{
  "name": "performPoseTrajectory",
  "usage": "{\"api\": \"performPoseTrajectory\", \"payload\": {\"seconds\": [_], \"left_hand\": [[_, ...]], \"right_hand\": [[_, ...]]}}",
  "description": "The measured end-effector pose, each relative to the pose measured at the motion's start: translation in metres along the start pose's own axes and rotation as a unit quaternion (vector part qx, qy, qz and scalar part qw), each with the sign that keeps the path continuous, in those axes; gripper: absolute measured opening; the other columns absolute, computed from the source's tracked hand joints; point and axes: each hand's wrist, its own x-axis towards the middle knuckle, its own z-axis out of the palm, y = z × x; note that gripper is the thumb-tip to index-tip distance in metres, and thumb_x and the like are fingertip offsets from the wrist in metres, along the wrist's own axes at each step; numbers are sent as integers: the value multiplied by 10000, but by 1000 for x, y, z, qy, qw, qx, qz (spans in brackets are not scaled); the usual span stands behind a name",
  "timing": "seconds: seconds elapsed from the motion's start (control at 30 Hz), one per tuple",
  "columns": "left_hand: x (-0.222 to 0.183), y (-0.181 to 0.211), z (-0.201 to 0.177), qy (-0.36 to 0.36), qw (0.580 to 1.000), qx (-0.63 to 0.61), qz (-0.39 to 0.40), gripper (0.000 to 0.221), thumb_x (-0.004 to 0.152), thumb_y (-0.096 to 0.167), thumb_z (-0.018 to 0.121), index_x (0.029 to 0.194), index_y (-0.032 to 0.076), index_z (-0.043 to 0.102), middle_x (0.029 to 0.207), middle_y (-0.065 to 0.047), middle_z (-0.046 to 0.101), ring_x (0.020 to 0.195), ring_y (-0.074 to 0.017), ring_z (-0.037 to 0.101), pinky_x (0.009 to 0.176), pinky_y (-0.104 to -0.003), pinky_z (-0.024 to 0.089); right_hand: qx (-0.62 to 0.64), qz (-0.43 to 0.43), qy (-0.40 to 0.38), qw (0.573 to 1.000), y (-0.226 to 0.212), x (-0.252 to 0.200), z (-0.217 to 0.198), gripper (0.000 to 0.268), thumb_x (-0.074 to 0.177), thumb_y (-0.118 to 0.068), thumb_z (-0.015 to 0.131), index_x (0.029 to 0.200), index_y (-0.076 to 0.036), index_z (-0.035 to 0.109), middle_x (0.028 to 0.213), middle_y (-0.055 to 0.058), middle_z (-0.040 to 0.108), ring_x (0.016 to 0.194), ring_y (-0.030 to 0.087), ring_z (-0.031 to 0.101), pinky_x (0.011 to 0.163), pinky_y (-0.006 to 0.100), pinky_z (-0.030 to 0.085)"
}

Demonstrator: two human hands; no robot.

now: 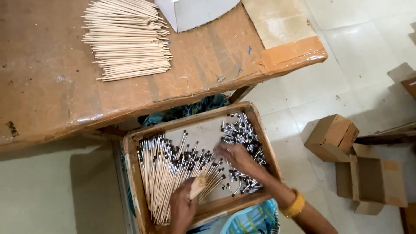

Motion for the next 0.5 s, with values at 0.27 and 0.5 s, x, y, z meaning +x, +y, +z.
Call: {"api": "performPoseTrajectory", "payload": {"seconds": [0.27,0.5], "left_hand": [[-15,-50,-24,86,993,75,11,548,854,12,698,1359,-94,513,1170,-277,664,1064,-298,677,821,-433,591],[11,36,-29,25,938,-279,-203,481,879,163,686,1337,33,620,717,-98,718,569,-135,606,537,-299,514]], "right_hand": [[-571,-275,32,773,15,68,-43,229,835,-71,667,1061,-33,663,1032,137,706,1011,293,666,831,398,594],[-320,-265,193,889,-11,29,-38,151,845,-71,699,995,-62,688,970,153,735,904,315,714,753,398,594]]}}
